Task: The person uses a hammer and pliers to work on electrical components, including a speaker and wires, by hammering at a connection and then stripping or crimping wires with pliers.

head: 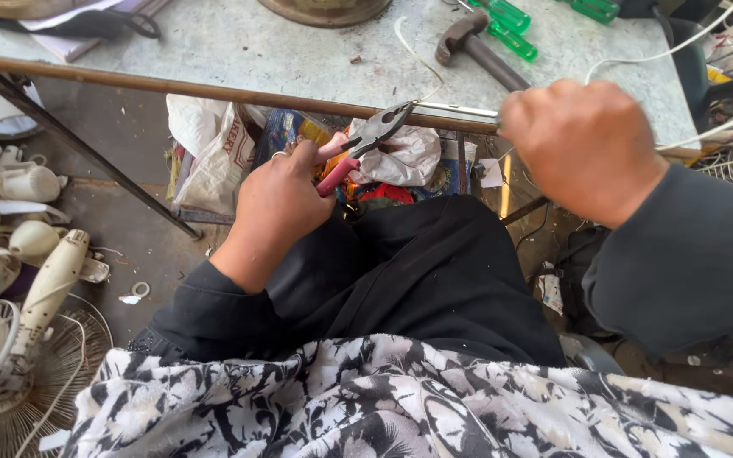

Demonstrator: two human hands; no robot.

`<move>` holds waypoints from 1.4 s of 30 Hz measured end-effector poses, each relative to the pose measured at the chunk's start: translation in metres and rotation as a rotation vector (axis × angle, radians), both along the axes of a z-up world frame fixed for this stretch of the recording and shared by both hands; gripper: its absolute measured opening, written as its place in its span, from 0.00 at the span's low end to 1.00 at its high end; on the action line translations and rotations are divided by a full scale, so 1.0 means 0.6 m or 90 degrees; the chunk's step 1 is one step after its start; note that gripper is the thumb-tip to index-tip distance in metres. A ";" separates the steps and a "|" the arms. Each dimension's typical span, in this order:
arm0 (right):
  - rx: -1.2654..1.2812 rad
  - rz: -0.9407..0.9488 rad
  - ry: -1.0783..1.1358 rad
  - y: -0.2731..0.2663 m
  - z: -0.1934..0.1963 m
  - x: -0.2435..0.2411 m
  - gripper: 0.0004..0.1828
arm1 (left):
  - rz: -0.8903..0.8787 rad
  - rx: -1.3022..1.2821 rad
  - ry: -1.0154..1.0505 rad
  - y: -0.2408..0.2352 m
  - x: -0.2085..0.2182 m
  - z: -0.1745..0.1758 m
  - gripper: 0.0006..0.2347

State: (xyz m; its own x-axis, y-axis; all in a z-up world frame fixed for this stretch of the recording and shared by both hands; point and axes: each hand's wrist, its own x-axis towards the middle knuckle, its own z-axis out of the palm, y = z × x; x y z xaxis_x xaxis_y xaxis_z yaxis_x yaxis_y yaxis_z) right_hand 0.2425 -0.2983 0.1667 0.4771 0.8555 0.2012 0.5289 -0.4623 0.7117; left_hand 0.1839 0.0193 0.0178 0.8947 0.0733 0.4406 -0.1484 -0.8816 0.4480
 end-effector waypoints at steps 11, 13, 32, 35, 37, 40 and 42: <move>0.197 -0.125 0.316 0.011 0.018 0.029 0.16 | 0.005 -0.033 0.019 -0.004 0.000 0.006 0.13; 0.143 -0.037 0.188 -0.002 0.002 0.021 0.13 | 0.010 -0.021 -0.004 -0.006 -0.003 -0.003 0.14; -0.032 -0.043 0.058 0.015 -0.010 -0.018 0.18 | -0.005 -0.029 0.016 -0.003 -0.002 0.007 0.15; -0.009 -0.028 0.023 -0.002 -0.029 -0.021 0.23 | -0.001 -0.007 0.022 -0.005 -0.005 0.015 0.14; 0.044 -0.104 0.116 -0.008 -0.022 0.009 0.22 | 0.001 -0.010 0.023 -0.008 -0.004 0.018 0.13; 0.106 -0.268 0.292 0.000 0.001 0.054 0.26 | 0.022 -0.019 0.022 -0.012 -0.009 0.020 0.14; 0.135 -0.354 0.386 0.018 0.022 0.081 0.28 | 0.033 -0.017 0.035 -0.014 -0.009 0.021 0.15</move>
State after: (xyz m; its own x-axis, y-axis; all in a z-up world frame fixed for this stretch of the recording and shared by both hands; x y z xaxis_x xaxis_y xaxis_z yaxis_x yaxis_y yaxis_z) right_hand 0.2913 -0.2872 0.1796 0.8938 0.4381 -0.0961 0.4477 -0.8594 0.2471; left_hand 0.1786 0.0109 0.0306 0.9120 0.1311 0.3887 -0.0777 -0.8752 0.4774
